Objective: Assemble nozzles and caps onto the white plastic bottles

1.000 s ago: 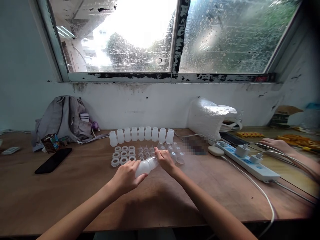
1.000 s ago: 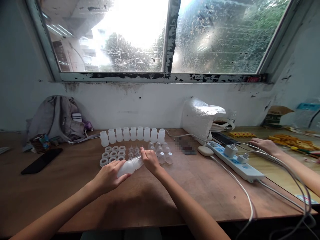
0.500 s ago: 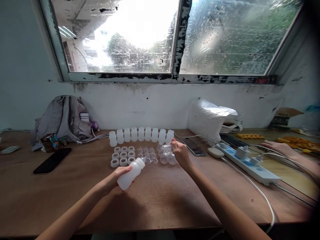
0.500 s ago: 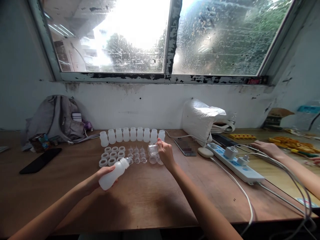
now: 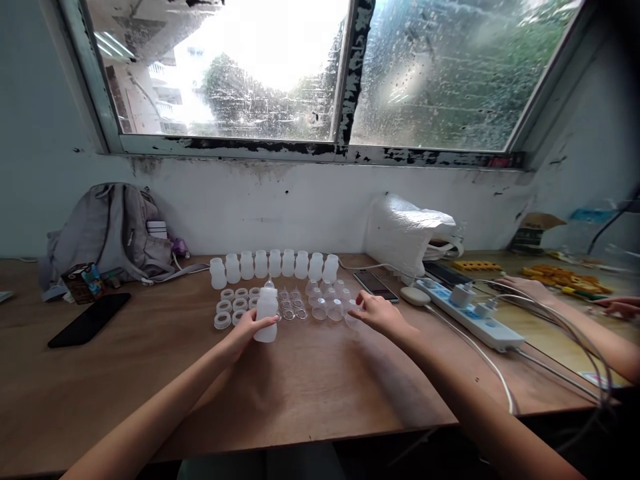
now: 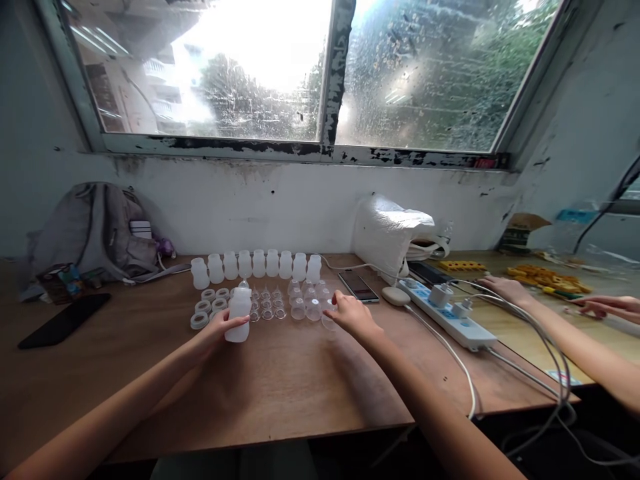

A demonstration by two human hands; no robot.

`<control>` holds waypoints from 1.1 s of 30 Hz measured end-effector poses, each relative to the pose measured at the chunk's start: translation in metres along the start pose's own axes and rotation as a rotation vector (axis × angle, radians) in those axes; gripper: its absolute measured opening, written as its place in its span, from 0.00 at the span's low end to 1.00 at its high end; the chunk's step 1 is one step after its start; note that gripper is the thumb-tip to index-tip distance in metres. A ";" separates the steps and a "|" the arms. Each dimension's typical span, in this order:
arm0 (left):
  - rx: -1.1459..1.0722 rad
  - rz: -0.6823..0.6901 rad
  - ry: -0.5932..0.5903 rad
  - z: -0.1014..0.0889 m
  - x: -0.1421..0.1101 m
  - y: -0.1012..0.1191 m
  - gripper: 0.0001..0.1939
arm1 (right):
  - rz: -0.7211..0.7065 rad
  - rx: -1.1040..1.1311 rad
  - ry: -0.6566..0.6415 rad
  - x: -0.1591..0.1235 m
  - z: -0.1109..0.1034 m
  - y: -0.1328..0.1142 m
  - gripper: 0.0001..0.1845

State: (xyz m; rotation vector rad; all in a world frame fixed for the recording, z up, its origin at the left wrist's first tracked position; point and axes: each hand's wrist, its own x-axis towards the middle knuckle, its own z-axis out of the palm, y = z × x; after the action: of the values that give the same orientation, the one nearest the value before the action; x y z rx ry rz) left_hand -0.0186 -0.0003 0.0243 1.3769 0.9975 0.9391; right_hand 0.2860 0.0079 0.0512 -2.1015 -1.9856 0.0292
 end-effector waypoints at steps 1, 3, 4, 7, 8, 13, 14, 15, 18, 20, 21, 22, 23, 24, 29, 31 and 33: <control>0.030 0.012 0.001 0.003 0.002 0.000 0.21 | 0.023 -0.018 -0.019 -0.001 0.002 0.002 0.17; 0.092 0.029 -0.005 0.008 0.004 -0.001 0.21 | 0.047 -0.023 -0.026 -0.003 0.004 0.004 0.19; 0.126 0.037 -0.007 0.009 0.005 -0.002 0.21 | 0.047 -0.012 0.001 -0.004 0.005 0.002 0.20; 0.240 0.079 -0.004 0.012 0.008 -0.004 0.21 | -0.037 0.138 0.194 -0.005 0.002 -0.014 0.20; 0.272 0.105 -0.010 0.012 0.008 -0.004 0.21 | -0.094 0.249 0.253 -0.006 0.001 -0.023 0.20; 0.383 0.245 -0.066 0.019 0.001 -0.002 0.22 | -0.241 1.070 -0.071 -0.009 0.013 -0.090 0.28; 0.408 0.261 -0.063 0.022 -0.001 -0.002 0.22 | -0.236 1.179 -0.161 -0.010 0.018 -0.103 0.29; 0.428 0.271 -0.056 0.025 -0.003 -0.002 0.21 | -0.212 1.265 -0.238 -0.011 0.024 -0.116 0.28; 0.398 0.278 0.012 0.031 -0.006 -0.006 0.17 | -0.133 1.503 -0.429 -0.011 0.039 -0.142 0.20; 0.332 0.231 0.052 0.032 -0.005 -0.009 0.15 | -0.108 1.598 -0.440 -0.009 0.045 -0.151 0.15; 0.292 0.193 0.047 0.031 -0.003 -0.010 0.14 | -0.100 1.630 -0.430 -0.008 0.047 -0.153 0.12; 0.247 0.151 0.026 0.029 -0.002 -0.011 0.14 | -0.092 1.656 -0.422 -0.008 0.048 -0.154 0.11; 0.196 0.110 -0.011 0.027 -0.001 -0.012 0.13 | -0.080 1.674 -0.418 -0.007 0.049 -0.154 0.10; 0.139 0.071 -0.060 0.025 0.000 -0.012 0.13 | -0.068 1.685 -0.413 -0.008 0.050 -0.154 0.09; -0.206 -0.116 -0.314 0.018 -0.001 -0.010 0.15 | -0.067 1.662 -0.382 -0.016 0.046 -0.150 0.12; -0.377 -0.196 -0.416 0.019 -0.003 -0.009 0.19 | -0.116 1.647 -0.447 -0.018 0.039 -0.149 0.15; -0.510 -0.224 -0.494 0.021 -0.005 -0.008 0.23 | -0.197 1.658 -0.511 -0.018 0.031 -0.146 0.18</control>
State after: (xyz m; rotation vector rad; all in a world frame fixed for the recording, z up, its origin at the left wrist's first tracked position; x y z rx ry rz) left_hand -0.0010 -0.0121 0.0151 0.9687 0.4765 0.5846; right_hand 0.1355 0.0011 0.0462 -0.7686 -1.2857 1.6130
